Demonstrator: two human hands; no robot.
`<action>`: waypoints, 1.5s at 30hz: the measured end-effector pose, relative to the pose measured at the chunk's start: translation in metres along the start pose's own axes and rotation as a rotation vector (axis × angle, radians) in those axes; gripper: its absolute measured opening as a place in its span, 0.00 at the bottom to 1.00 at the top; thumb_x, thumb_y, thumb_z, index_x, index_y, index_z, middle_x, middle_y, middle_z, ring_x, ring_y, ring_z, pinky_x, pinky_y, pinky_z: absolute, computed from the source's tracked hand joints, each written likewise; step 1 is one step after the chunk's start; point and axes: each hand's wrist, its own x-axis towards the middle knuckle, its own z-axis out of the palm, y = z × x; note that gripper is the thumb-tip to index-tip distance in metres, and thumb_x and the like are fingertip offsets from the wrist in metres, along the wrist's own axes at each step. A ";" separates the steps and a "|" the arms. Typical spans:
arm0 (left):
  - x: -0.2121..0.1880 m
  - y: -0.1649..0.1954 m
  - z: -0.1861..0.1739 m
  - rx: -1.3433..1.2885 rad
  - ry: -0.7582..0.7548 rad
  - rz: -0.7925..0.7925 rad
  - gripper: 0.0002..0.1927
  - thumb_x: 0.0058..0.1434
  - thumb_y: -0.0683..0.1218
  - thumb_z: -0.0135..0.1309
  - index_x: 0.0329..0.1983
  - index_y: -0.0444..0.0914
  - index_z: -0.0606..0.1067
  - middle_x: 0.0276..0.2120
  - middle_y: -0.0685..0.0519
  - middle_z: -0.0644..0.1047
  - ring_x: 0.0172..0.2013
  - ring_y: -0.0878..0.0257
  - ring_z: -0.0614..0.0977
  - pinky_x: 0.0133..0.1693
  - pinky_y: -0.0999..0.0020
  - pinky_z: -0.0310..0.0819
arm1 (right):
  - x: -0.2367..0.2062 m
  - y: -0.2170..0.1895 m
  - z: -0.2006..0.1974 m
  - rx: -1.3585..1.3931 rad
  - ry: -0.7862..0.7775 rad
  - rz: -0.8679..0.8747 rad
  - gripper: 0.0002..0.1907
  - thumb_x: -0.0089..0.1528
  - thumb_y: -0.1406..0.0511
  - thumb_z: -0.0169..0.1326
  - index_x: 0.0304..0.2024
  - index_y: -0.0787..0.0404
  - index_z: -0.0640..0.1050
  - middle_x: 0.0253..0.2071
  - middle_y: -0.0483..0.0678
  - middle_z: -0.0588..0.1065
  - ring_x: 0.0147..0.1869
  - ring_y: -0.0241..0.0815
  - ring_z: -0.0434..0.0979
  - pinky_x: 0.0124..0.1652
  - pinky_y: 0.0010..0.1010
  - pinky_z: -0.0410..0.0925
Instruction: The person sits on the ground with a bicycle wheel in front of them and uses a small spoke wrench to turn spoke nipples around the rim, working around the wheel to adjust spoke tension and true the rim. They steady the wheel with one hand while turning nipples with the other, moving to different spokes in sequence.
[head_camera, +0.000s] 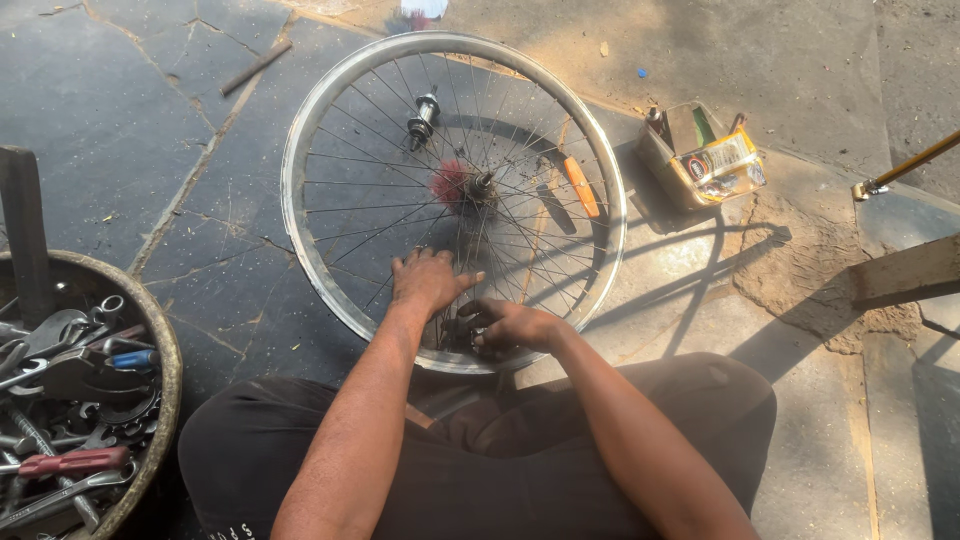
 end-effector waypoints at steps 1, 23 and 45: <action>-0.001 0.000 0.000 -0.001 -0.003 -0.002 0.43 0.60 0.74 0.49 0.67 0.41 0.70 0.69 0.45 0.66 0.72 0.49 0.59 0.69 0.38 0.45 | 0.000 -0.001 -0.002 -0.013 -0.027 -0.001 0.35 0.57 0.69 0.57 0.67 0.62 0.65 0.62 0.51 0.74 0.52 0.44 0.76 0.46 0.36 0.72; 0.004 -0.002 0.003 -0.020 0.004 -0.006 0.42 0.59 0.73 0.51 0.67 0.41 0.70 0.69 0.45 0.66 0.72 0.47 0.59 0.67 0.36 0.47 | -0.011 -0.009 0.001 -0.062 0.041 -0.028 0.29 0.56 0.72 0.49 0.62 0.61 0.70 0.54 0.44 0.77 0.48 0.37 0.79 0.42 0.31 0.74; -0.012 0.008 -0.013 0.121 0.418 0.112 0.47 0.55 0.73 0.58 0.70 0.42 0.67 0.66 0.45 0.69 0.72 0.49 0.64 0.73 0.39 0.47 | 0.004 -0.011 0.029 -0.230 0.282 0.019 0.21 0.58 0.59 0.62 0.48 0.65 0.77 0.36 0.51 0.80 0.37 0.42 0.81 0.37 0.36 0.74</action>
